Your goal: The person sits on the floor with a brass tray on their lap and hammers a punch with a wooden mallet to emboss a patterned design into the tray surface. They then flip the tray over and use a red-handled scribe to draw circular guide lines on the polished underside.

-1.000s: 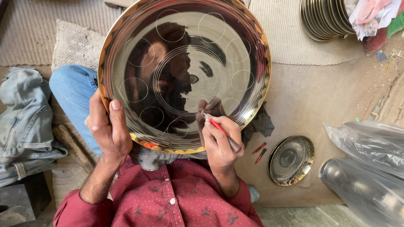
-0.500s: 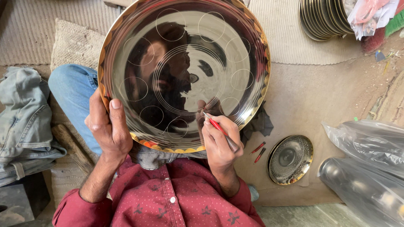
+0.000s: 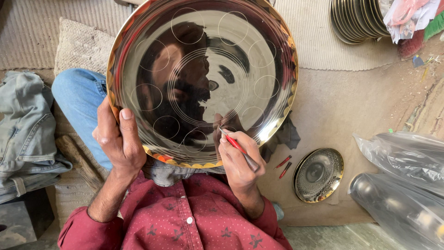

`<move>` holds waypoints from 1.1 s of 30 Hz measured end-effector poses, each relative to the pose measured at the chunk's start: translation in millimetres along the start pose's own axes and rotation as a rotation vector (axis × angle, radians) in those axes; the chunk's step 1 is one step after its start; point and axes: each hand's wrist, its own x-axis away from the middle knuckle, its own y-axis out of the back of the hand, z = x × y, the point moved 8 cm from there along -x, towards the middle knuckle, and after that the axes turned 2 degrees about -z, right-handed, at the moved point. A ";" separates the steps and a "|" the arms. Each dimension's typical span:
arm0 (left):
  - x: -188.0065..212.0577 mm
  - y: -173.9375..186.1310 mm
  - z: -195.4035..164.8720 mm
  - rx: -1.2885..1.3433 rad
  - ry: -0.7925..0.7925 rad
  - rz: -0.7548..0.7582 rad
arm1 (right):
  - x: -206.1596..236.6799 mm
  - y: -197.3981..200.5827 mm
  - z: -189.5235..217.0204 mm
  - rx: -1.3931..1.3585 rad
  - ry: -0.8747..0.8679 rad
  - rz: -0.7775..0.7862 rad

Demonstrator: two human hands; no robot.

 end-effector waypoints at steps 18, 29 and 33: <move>1.3 0.5 2.6 -0.021 0.027 -0.004 | 0.3 1.2 -1.7 -0.098 0.017 0.114; 2.6 -0.7 -2.3 0.005 -0.004 0.002 | 5.4 10.3 1.5 -0.114 0.017 0.156; 2.6 -0.6 -2.7 0.001 0.005 -0.004 | 5.3 9.7 -0.9 -0.101 0.009 0.141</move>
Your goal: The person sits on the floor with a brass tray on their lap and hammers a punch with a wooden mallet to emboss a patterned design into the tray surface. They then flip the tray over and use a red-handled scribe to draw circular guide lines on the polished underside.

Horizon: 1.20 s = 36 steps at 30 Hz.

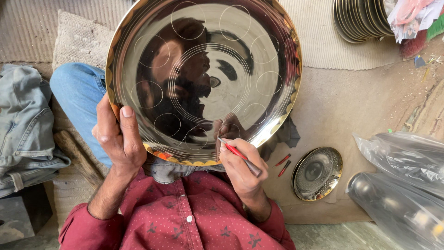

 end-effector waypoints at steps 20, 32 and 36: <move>-0.3 -0.3 -1.8 0.000 -0.001 -0.005 | -4.8 1.6 7.1 0.047 0.009 0.002; -0.4 -1.4 -4.3 0.016 -0.010 -0.004 | -3.8 4.8 14.9 0.025 0.023 0.115; -0.4 -0.9 -2.8 0.018 0.004 0.000 | -4.6 5.7 15.6 -0.042 0.031 0.154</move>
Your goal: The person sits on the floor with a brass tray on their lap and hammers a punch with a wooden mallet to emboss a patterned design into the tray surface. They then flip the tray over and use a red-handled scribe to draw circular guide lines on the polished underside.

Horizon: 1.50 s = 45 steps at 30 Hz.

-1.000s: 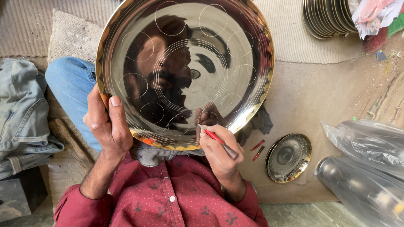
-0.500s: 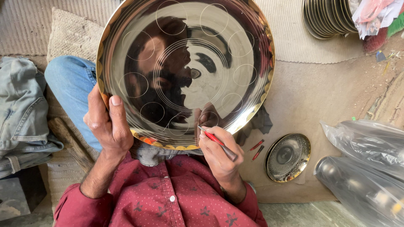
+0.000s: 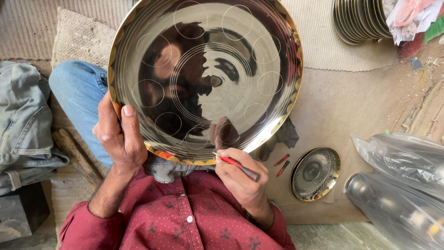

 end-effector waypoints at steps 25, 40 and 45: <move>-78.4 0.9 -39.5 -0.345 -0.314 0.185 | -6.3 -5.6 -29.4 0.184 -0.030 -0.312; -4.4 3.5 4.0 -0.060 -0.017 0.032 | -9.9 -3.9 -28.8 0.200 -0.033 -0.351; -5.6 2.8 1.1 -0.050 -0.040 0.036 | -10.1 -4.0 -27.8 0.232 -0.028 -0.344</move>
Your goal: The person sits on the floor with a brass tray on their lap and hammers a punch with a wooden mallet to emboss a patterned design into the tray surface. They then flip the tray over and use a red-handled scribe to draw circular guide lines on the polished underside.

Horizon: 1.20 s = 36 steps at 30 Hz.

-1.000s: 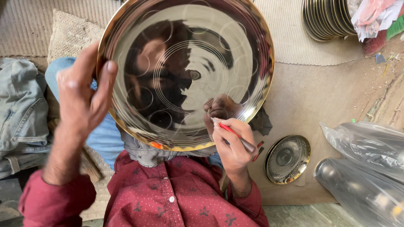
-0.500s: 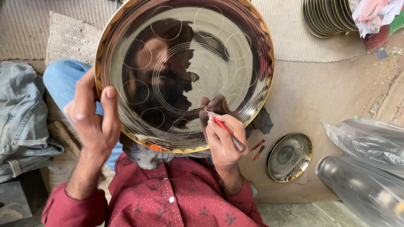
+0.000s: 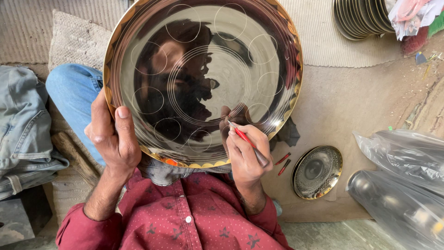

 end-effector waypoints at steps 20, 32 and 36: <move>1.6 -0.7 1.3 0.004 0.028 -0.010 | 1.1 2.2 3.3 -0.067 0.013 0.107; 0.0 -1.1 -1.2 0.018 0.022 -0.008 | 9.2 6.1 2.3 -0.187 -0.010 0.207; 0.1 -1.1 0.1 0.009 0.027 -0.005 | 9.6 9.8 6.2 -0.238 0.017 0.226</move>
